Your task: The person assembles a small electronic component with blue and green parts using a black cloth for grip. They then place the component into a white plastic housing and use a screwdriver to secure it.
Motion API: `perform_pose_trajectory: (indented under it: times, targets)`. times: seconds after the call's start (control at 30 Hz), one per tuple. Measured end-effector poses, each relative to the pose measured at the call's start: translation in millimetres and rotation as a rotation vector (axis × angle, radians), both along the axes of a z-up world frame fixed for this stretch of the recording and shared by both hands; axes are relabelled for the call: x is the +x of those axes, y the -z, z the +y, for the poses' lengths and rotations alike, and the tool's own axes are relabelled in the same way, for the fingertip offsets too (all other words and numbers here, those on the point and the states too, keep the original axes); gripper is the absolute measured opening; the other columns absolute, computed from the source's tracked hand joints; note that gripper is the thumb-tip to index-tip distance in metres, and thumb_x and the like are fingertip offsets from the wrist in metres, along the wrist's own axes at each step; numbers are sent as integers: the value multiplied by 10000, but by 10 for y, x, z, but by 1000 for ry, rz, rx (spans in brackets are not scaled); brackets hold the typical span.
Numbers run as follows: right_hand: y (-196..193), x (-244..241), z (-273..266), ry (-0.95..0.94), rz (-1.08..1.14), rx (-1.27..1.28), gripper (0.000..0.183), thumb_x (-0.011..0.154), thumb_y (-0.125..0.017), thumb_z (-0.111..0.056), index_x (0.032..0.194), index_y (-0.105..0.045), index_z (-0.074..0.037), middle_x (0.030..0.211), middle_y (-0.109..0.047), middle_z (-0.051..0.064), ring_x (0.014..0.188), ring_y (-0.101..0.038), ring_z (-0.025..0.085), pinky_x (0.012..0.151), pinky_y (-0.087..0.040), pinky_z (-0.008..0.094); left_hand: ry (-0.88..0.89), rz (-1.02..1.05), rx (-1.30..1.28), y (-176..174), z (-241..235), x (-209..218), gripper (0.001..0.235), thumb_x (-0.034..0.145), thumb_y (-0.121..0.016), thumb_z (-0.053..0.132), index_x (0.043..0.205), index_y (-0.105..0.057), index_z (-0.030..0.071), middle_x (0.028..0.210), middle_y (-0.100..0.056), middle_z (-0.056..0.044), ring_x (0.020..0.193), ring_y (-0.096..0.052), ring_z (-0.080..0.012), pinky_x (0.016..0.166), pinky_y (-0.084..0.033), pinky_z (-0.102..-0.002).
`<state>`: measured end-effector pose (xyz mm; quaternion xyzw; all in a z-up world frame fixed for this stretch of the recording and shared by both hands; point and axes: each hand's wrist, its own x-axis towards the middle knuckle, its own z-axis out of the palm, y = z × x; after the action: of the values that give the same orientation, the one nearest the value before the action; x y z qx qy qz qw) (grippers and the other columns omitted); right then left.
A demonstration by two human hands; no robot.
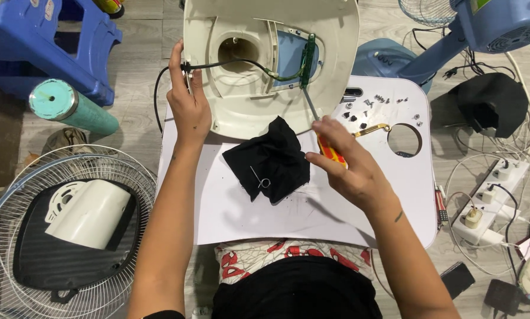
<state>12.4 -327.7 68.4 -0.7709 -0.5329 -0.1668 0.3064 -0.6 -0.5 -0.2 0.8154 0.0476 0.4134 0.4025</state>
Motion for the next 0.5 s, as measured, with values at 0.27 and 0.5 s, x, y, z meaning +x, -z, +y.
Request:
perform_pose_trajectory:
  times: [0.27, 0.5]
  targets:
    - [87, -89, 67, 65, -83, 240, 183, 872, -781, 23, 1013, -682, -38, 1130, -729, 194, 1089, -742, 366, 935, -657, 421, -7, -6, 12, -32, -32, -10, 423, 1180, -422, 118, 1570, -257, 132, 1541, -542, -174, 1210, -738, -353, 1020, -584, -429]
    - [293, -23, -361, 212, 238, 676, 462, 892, -767, 83, 1180, -446, -82, 1193, -639, 160, 1170, -664, 285, 1071, -628, 421, -8, 9, 3, 45, 3, 6, 406, 1196, -380, 193, 1572, -240, 133, 1394, -659, -219, 927, -749, -252, 809, -576, -372]
